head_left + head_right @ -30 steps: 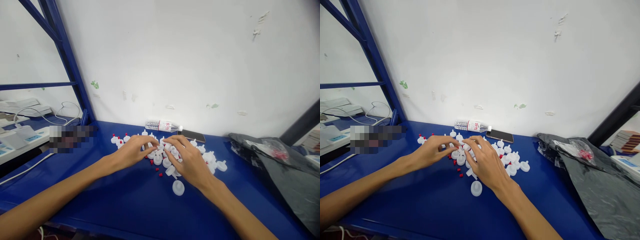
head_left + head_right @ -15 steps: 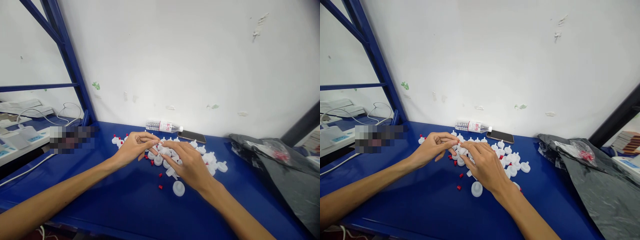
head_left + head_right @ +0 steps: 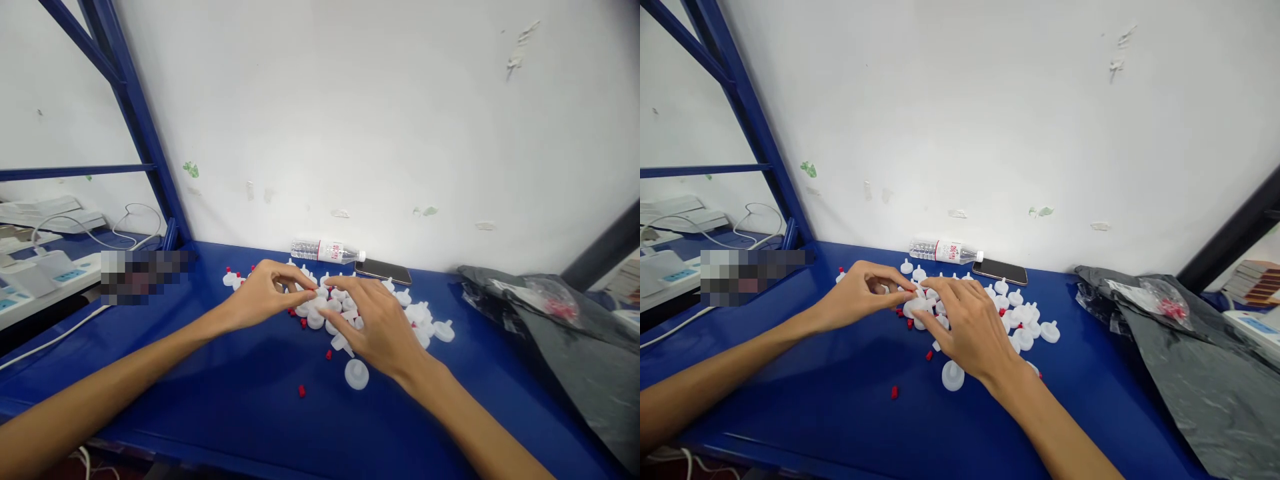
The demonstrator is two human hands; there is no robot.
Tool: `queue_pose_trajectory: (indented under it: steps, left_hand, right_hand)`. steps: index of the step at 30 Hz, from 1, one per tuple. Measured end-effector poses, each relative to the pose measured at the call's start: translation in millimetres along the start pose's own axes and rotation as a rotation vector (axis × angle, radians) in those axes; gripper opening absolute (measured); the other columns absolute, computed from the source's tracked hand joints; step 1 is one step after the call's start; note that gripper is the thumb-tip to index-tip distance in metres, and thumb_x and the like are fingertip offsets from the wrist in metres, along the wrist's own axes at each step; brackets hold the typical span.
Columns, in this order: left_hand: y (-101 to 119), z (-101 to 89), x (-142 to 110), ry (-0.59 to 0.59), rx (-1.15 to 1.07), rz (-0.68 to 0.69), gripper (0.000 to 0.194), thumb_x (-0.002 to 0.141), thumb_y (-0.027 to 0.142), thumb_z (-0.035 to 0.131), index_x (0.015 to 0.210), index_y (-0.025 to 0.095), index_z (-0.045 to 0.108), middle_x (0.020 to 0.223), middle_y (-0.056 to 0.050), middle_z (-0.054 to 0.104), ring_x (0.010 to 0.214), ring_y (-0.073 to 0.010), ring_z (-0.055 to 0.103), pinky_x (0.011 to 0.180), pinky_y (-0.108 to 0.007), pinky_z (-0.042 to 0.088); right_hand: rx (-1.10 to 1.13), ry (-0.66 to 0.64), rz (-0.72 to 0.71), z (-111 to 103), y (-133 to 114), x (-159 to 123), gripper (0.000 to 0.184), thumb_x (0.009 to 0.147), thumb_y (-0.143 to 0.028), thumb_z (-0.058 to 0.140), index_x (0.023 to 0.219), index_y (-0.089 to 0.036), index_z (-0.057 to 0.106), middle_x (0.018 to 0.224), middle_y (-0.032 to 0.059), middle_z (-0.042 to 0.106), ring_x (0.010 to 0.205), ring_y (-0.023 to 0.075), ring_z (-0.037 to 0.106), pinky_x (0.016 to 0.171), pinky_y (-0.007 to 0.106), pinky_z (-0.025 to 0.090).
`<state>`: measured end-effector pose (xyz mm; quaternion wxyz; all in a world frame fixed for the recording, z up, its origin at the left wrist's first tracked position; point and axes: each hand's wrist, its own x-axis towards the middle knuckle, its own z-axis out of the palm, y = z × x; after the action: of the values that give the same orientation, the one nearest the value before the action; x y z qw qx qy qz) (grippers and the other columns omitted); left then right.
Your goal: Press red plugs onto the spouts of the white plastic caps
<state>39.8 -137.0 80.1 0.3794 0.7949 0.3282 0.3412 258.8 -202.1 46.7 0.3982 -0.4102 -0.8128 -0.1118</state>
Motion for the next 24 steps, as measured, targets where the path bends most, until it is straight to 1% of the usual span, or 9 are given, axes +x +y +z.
queue_pose_trajectory:
  steps: [2,5,7,9,12,15,18,21,24]
  left_hand:
    - [5.2,-12.8,1.7,-0.147,0.151,0.034,0.012,0.083,0.03,0.078,0.085,0.019,0.081,0.074,-0.001,0.075,0.06,-0.0094,0.059,0.051,-0.02,0.041]
    - [13.0,-28.6,1.7,-0.426,0.387,0.043,0.012,0.085,0.031,0.074,0.087,0.022,0.081,0.071,0.001,0.074,0.058,-0.0096,0.058,0.052,-0.021,0.04]
    - [15.5,-34.2,0.4,-0.518,0.485,0.03,0.01,0.085,0.03,0.074,0.083,0.023,0.081,0.069,0.002,0.073,0.059,-0.0104,0.059,0.054,-0.022,0.04]
    - [13.8,-36.9,-0.7,-0.569,0.567,0.009,0.01,0.085,0.028,0.073,0.079,0.024,0.08,0.069,0.002,0.073,0.062,-0.0113,0.061,0.056,-0.022,0.041]
    - [1.8,-40.5,-0.8,-0.591,0.647,-0.037,0.009,0.083,0.025,0.071,0.077,0.024,0.078,0.07,0.002,0.072,0.064,-0.013,0.064,0.056,-0.022,0.042]
    - [-15.9,-45.6,-0.7,-0.553,0.693,-0.048,0.008,0.081,0.023,0.069,0.076,0.024,0.075,0.073,0.001,0.072,0.063,-0.0146,0.065,0.053,-0.023,0.041]
    - [-25.5,-49.1,-3.5,-0.514,0.753,-0.025,0.01,0.081,0.02,0.066,0.081,0.025,0.074,0.079,0.0,0.072,0.067,-0.0162,0.064,0.059,-0.025,0.042]
    - [-18.6,-47.4,-8.7,-0.474,0.821,0.008,0.016,0.083,0.019,0.065,0.091,0.028,0.075,0.092,-0.002,0.072,0.087,-0.0212,0.065,0.07,-0.029,0.043]
    - [-3.0,-41.7,-12.9,-0.451,0.93,0.036,0.018,0.083,0.021,0.069,0.098,0.031,0.074,0.107,-0.003,0.07,0.107,-0.0271,0.06,0.074,-0.031,0.042]
  right_hand:
    - [-0.011,-0.024,0.022,-2.0,2.5,1.7,0.015,0.102,-0.028,0.057,0.111,-0.02,0.065,0.105,0.0059,0.075,0.097,0.0228,0.068,0.09,0.04,0.048]
    - [-0.027,-0.065,0.026,-3.3,8.1,2.9,0.016,0.104,-0.024,0.052,0.101,-0.019,0.066,0.095,0.0047,0.075,0.089,0.0213,0.067,0.087,0.04,0.046]
    - [-0.032,-0.079,0.021,-3.1,11.4,2.7,0.017,0.104,-0.022,0.051,0.099,-0.019,0.067,0.094,0.005,0.076,0.089,0.0213,0.067,0.087,0.04,0.045]
    - [-0.037,-0.085,0.019,-2.8,13.4,2.2,0.018,0.104,-0.02,0.051,0.098,-0.018,0.067,0.093,0.0052,0.076,0.09,0.0212,0.067,0.088,0.039,0.044]
    - [-0.051,-0.119,0.025,-3.8,14.3,1.7,0.021,0.104,-0.02,0.05,0.095,-0.018,0.068,0.09,0.0054,0.075,0.088,0.0209,0.067,0.088,0.039,0.044]
    - [-0.052,-0.202,-0.002,-7.5,14.6,1.8,0.024,0.105,-0.023,0.048,0.093,-0.019,0.069,0.084,0.0042,0.074,0.081,0.0192,0.066,0.086,0.038,0.044]
    - [-0.059,-0.314,-0.011,-13.1,14.9,2.2,0.028,0.105,-0.032,0.049,0.092,-0.019,0.07,0.077,0.0029,0.072,0.072,0.0179,0.065,0.072,0.033,0.044]
    - [-0.057,-0.413,0.04,-18.6,14.2,2.5,0.032,0.1,-0.048,0.058,0.091,-0.021,0.073,0.073,0.0011,0.073,0.064,0.017,0.065,0.059,0.03,0.04]
    - [-0.03,-0.463,0.072,-21.4,13.0,2.5,0.037,0.089,-0.059,0.068,0.093,-0.023,0.075,0.076,-0.0004,0.076,0.056,0.0152,0.063,0.056,0.029,0.039]
